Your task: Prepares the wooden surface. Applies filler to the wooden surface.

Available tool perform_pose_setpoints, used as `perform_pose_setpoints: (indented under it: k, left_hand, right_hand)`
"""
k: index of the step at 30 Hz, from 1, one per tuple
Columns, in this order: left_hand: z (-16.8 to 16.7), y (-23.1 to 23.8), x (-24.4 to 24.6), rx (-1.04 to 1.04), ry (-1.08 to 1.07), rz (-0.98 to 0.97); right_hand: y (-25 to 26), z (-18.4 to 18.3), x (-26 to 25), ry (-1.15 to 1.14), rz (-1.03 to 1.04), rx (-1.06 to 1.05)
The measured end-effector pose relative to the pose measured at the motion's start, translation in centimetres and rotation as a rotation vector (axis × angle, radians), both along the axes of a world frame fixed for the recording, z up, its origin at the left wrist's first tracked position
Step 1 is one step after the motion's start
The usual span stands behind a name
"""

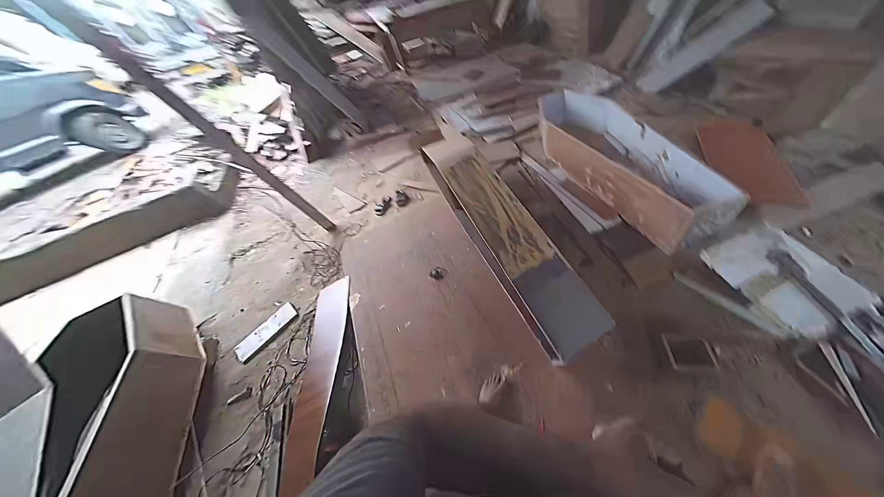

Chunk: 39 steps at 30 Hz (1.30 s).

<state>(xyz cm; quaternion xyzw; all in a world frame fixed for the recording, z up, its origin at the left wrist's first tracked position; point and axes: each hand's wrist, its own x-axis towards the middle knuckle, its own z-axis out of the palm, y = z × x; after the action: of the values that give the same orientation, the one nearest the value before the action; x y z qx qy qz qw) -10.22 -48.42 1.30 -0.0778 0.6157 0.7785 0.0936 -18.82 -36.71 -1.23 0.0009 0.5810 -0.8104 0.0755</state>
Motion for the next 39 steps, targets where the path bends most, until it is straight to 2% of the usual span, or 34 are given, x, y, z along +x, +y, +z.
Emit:
perform_pose_setpoints:
  k: [1,3,5,8,10,12,13,15,17,18,21,23,25,27,30,33,34,35,37,38,39]
  left_hand:
    - [-0.4,-0.5,0.9,-0.047,0.053,-0.061]
    - [-1.4,-2.2,2.0,-0.184,0.133,-0.022]
    - [-2.1,-6.0,1.3,-0.251,-0.034,-0.001]
    - [-7.0,-11.7,0.2,-0.074,-0.319,-0.18]
    - [-10.5,-13.8,0.0,0.076,-0.313,-0.224]
    - [-13.2,-14.0,0.3,0.259,-0.331,-0.153]
    - [-14.5,-14.2,0.3,0.284,-0.353,-0.121]
    - [-16.7,-14.9,0.2,0.179,-0.42,-0.122]
    - [-18.7,-15.8,0.0,0.051,-0.493,-0.177]
    - [-19.6,-16.1,0.0,0.053,-0.51,-0.186]
    - [-23.5,-16.9,0.1,0.254,-0.45,-0.214]
    - [-27.1,-17.7,-1.1,0.277,-0.413,-0.378]
    - [-31.7,-18.2,-2.4,0.212,-0.441,-0.665]
    - [-37.4,-17.7,-3.9,0.051,-0.448,-0.994]
    - [-47.4,-16.0,-4.4,-0.278,-0.346,-1.423]
    - [-55.7,-14.8,-4.6,-0.638,-0.257,-1.647]
    - [-58.1,-14.9,-4.5,-0.712,-0.198,-1.625]
    - [-60.7,-15.4,-3.7,-0.755,-0.086,-1.486]
    - [-65.7,-16.4,-2.1,-0.757,0.109,-1.068]
    - [-67.2,-17.2,-2.6,-0.745,0.117,-1.005]
    - [-68.0,-18.1,-4.0,-0.768,0.073,-1.078]
  right_hand:
    - [-0.7,-0.6,-0.1,-0.026,-0.023,-0.012]
    - [-2.3,-1.7,-0.9,0.008,-0.239,-0.026]
    - [-4.2,-2.5,-1.4,0.13,-0.398,0.051]
    - [-6.8,-4.7,1.2,0.182,-0.356,0.179]
    - [-9.2,-7.3,3.1,0.066,-0.327,0.226]
    - [-11.2,-10.1,5.1,-0.078,-0.346,0.212]
    - [-12.1,-11.5,5.7,-0.14,-0.374,0.208]
    - [-13.0,-13.7,6.3,-0.231,-0.411,0.198]
    - [-12.8,-15.6,6.5,-0.311,-0.341,0.141]
    - [-12.1,-16.6,6.4,-0.356,-0.27,0.08]
    - [-9.5,-20.7,5.2,-0.431,-0.027,-0.051]
    - [-8.5,-24.5,3.6,-0.431,0.104,-0.062]
    - [-7.6,-28.7,2.5,-0.471,0.201,-0.008]
    - [-5.8,-33.5,1.0,-0.4,0.295,0.209]
    - [-1.3,-43.7,-2.2,-0.085,0.158,0.886]
    - [6.2,-55.9,-5.0,0.065,0.203,1.519]
    - [8.4,-59.6,-5.5,0.059,0.246,1.646]
    - [10.1,-62.7,-5.7,0.005,0.302,1.734]
    - [11.9,-66.9,-6.0,-0.207,0.473,1.842]
    - [12.2,-68.4,-6.0,-0.271,0.529,1.843]
    - [12.2,-69.7,-6.0,-0.3,0.558,1.822]
